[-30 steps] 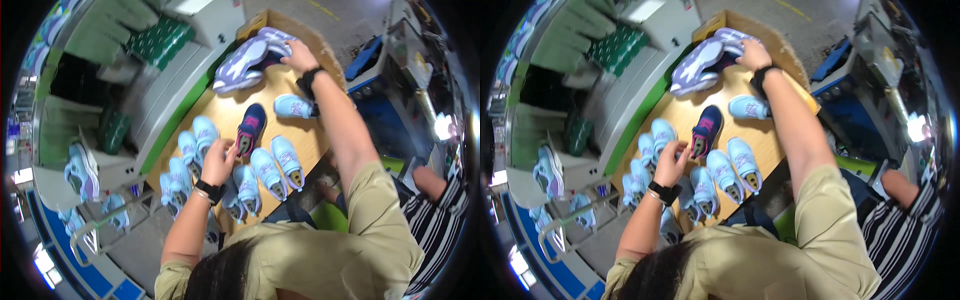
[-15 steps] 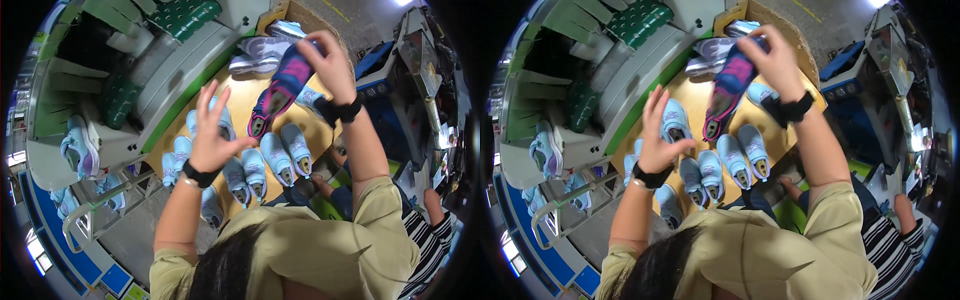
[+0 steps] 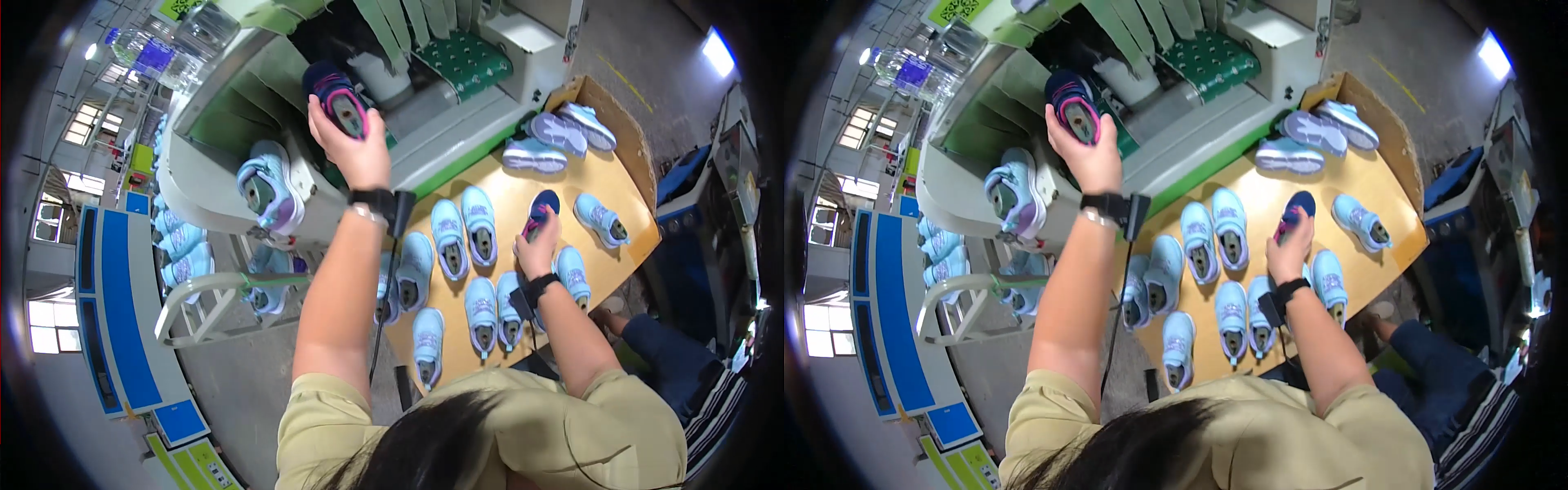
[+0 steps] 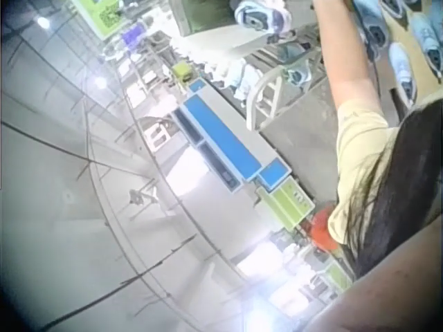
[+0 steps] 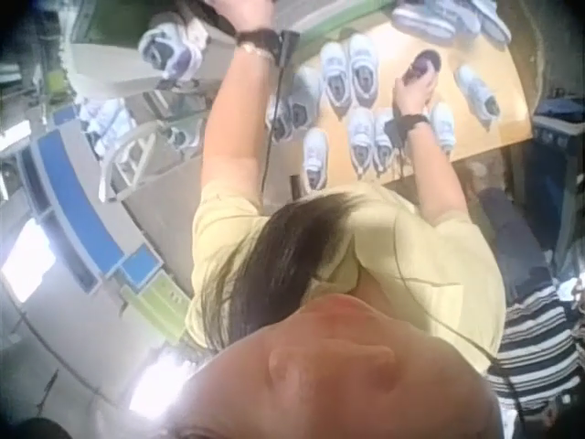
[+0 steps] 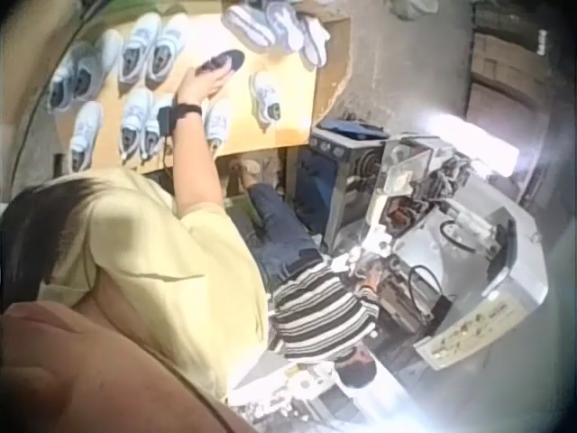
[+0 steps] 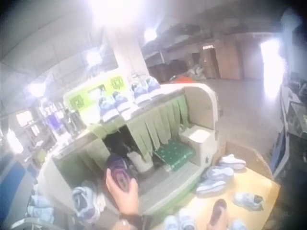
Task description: Sort and organize shoes on a workbench and place them into a processing machine.
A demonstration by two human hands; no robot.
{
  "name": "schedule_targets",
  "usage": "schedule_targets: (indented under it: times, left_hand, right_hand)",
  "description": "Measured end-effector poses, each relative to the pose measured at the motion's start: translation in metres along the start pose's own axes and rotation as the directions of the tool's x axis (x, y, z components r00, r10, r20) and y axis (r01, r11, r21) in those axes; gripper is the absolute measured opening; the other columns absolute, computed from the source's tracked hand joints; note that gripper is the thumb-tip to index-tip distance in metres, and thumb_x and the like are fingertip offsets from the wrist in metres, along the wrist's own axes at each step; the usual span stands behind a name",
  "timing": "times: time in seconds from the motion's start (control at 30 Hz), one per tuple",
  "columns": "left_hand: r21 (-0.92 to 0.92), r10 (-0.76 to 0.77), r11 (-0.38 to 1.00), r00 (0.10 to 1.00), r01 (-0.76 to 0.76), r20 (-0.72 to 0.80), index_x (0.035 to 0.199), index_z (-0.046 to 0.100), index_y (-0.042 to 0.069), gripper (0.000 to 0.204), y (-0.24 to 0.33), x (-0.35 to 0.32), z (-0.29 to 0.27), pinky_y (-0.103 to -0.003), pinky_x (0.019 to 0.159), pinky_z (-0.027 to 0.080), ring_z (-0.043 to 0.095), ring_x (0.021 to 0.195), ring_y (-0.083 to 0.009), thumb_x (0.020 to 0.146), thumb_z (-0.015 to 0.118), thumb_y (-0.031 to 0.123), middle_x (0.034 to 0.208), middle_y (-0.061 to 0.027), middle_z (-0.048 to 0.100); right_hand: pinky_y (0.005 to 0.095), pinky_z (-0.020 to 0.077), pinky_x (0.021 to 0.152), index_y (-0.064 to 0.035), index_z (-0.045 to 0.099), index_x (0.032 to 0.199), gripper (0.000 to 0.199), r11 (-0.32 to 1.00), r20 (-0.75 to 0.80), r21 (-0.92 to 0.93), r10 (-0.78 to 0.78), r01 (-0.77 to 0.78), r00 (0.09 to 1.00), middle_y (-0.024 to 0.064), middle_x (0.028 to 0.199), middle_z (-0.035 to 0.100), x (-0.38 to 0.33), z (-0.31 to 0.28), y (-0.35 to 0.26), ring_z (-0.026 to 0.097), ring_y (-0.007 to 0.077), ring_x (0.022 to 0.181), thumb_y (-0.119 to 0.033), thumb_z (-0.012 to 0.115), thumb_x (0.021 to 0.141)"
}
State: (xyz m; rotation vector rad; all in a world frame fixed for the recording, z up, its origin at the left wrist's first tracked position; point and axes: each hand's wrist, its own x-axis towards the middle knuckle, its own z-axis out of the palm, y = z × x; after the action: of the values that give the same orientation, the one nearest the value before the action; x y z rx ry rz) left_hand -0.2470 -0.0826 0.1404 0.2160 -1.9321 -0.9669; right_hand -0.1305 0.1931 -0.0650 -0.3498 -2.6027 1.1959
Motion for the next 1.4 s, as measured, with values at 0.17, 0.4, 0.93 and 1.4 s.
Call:
schedule_targets:
  times: [0.17, 0.4, 0.93, 1.4]
  left_hand:
    - [0.161, -0.191, 0.971, 0.979, 0.178, 0.073, 0.144, 0.029, -0.005, 0.093, -0.110, 0.070, 0.004, -0.037, 0.107, 0.035, 0.049, 0.124, -0.0393, 0.070, 0.080, 0.017, 0.134, -0.0268, 0.049]
    - [-0.122, -0.130, 0.978, 0.948, 0.171, 0.290, 0.149, 0.020, -0.003, 0.079, -0.016, -0.015, -0.036, -0.042, 0.116, 0.020, 0.022, 0.143, -0.0375, 0.088, 0.067, 0.017, 0.153, -0.0253, 0.022]
    - [0.163, -0.289, 0.949, 0.529, 0.271, 0.798, 0.123, 0.057, 0.003, 0.034, 0.021, -0.180, -0.152, -0.042, 0.109, 0.033, 0.041, 0.131, -0.0336, 0.089, 0.059, 0.007, 0.142, -0.0175, 0.041]
    - [0.062, -0.169, 0.856, 0.165, 0.513, 0.972, 0.110, 0.062, -0.001, 0.019, 0.081, -0.306, -0.153, -0.031, 0.084, 0.048, 0.062, 0.096, -0.0233, 0.093, 0.056, 0.004, 0.107, -0.0134, 0.064]
  right_hand:
    - [0.0385, 0.0369, 0.105, -0.0062, 0.031, 0.140, 0.078, 0.831, 0.110, 0.533, 0.121, -0.161, 0.987, 0.0151, 0.127, 0.046, 0.014, -0.067, -0.088, 0.048, 0.0274, 0.120, -0.003, 0.068, 0.072]
    - [0.0364, 0.0381, 0.107, -0.0051, 0.038, 0.142, 0.071, 0.627, -0.158, 0.457, -0.640, 0.631, 0.752, 0.0201, 0.134, 0.051, 0.183, -0.039, -0.262, 0.050, 0.0328, 0.126, -0.011, 0.070, 0.078]
    - [0.0278, 0.0488, 0.088, 0.0015, 0.060, 0.120, 0.033, 0.951, 0.407, 0.307, -0.172, 0.044, 0.897, 0.0068, 0.112, 0.065, 0.081, -0.217, -0.052, 0.061, 0.0142, 0.099, -0.019, 0.062, 0.094]
    - [0.0334, 0.0356, 0.108, -0.0057, 0.031, 0.148, 0.064, 0.940, 0.359, 0.315, 0.012, -0.133, 0.933, 0.0166, 0.144, 0.042, -0.102, -0.168, 0.081, 0.043, 0.0253, 0.132, -0.014, 0.063, 0.093]
